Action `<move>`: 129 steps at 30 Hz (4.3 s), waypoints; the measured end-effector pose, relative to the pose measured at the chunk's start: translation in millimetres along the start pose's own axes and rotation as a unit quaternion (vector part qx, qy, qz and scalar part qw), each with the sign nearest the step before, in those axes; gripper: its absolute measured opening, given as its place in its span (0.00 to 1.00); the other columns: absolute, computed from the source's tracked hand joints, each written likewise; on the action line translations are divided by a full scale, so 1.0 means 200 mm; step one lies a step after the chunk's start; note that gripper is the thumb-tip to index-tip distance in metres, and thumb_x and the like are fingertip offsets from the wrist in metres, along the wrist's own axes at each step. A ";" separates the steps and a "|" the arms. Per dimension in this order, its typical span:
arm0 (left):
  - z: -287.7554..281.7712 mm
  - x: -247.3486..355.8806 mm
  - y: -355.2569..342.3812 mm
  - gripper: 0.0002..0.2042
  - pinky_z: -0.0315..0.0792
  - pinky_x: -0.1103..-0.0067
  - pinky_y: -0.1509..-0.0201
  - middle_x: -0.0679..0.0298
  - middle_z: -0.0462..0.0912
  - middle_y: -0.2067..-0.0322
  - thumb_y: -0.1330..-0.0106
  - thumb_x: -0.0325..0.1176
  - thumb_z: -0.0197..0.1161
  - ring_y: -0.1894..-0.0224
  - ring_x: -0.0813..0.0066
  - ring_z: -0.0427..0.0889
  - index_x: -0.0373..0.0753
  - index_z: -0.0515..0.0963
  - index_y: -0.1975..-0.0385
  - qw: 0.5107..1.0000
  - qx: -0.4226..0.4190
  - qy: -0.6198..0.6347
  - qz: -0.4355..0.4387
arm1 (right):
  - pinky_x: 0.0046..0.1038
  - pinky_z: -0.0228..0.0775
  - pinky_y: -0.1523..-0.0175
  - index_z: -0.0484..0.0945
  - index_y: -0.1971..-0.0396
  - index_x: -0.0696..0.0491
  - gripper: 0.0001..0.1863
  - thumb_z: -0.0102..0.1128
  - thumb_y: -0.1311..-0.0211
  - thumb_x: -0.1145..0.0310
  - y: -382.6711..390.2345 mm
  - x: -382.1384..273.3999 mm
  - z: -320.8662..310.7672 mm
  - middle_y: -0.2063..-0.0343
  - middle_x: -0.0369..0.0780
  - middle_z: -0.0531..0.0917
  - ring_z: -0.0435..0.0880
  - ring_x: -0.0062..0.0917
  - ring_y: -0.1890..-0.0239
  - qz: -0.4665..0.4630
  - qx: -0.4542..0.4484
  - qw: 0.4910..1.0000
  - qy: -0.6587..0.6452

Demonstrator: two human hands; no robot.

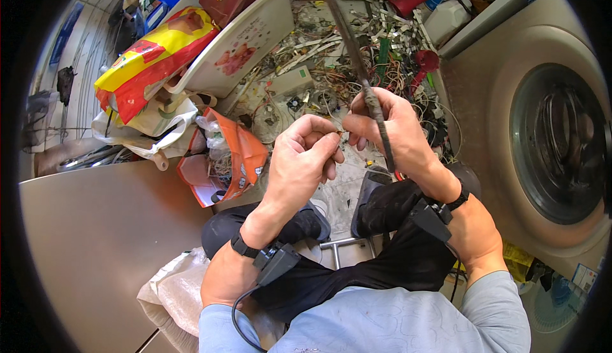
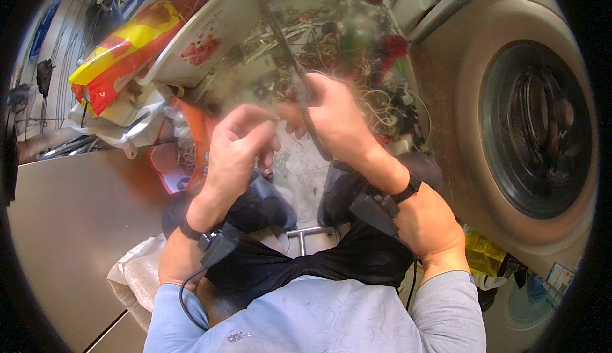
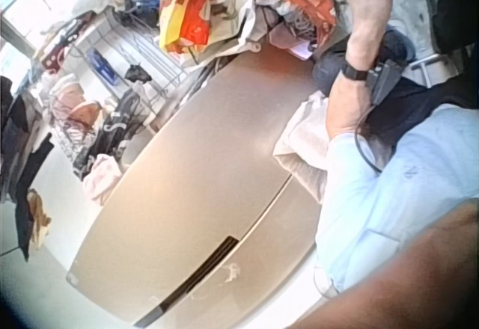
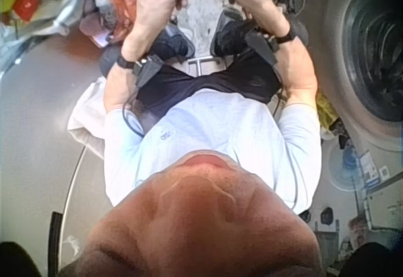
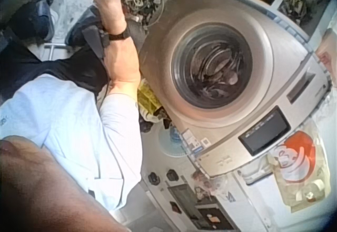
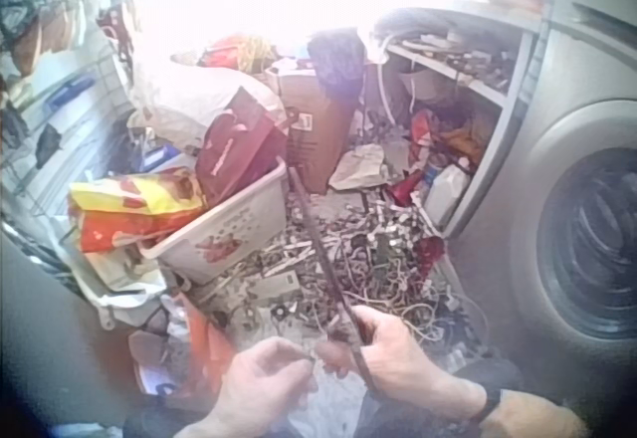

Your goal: Stripping insulation from wires and manipulating small electronic components in a cluttered workspace.

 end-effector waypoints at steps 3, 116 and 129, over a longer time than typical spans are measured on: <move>0.00 0.00 0.01 0.05 0.69 0.82 0.79 0.64 0.83 0.74 0.29 0.27 0.63 0.82 0.81 0.76 0.36 0.79 0.58 0.999 0.015 -0.028 0.019 | 0.23 0.73 0.69 0.78 0.61 0.59 0.12 0.70 0.41 0.72 0.00 0.02 0.00 0.75 0.36 0.82 0.80 0.18 0.76 0.020 0.026 0.999 0.013; -0.02 -0.04 0.03 0.10 0.72 0.81 0.67 0.60 0.85 0.69 0.30 0.33 0.66 0.71 0.75 0.81 0.32 0.81 0.57 0.990 -0.028 0.134 -0.016 | 0.23 0.77 0.64 0.74 0.61 0.58 0.13 0.71 0.37 0.74 0.04 -0.04 0.02 0.69 0.39 0.84 0.84 0.21 0.70 -0.086 0.062 0.993 -0.043; -0.07 -0.08 0.03 0.08 0.75 0.81 0.71 0.60 0.86 0.72 0.29 0.32 0.64 0.76 0.76 0.82 0.33 0.82 0.61 0.984 -0.021 0.173 -0.033 | 0.26 0.79 0.62 0.74 0.53 0.62 0.16 0.67 0.33 0.69 0.03 -0.01 0.02 0.67 0.42 0.84 0.87 0.26 0.68 -0.016 0.002 1.000 -0.024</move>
Point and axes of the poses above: each hand's wrist, its own y-axis away from the middle knuckle, its own z-axis out of the palm, x = y × z, the point moved 8 cm from there along -y, towards the middle knuckle
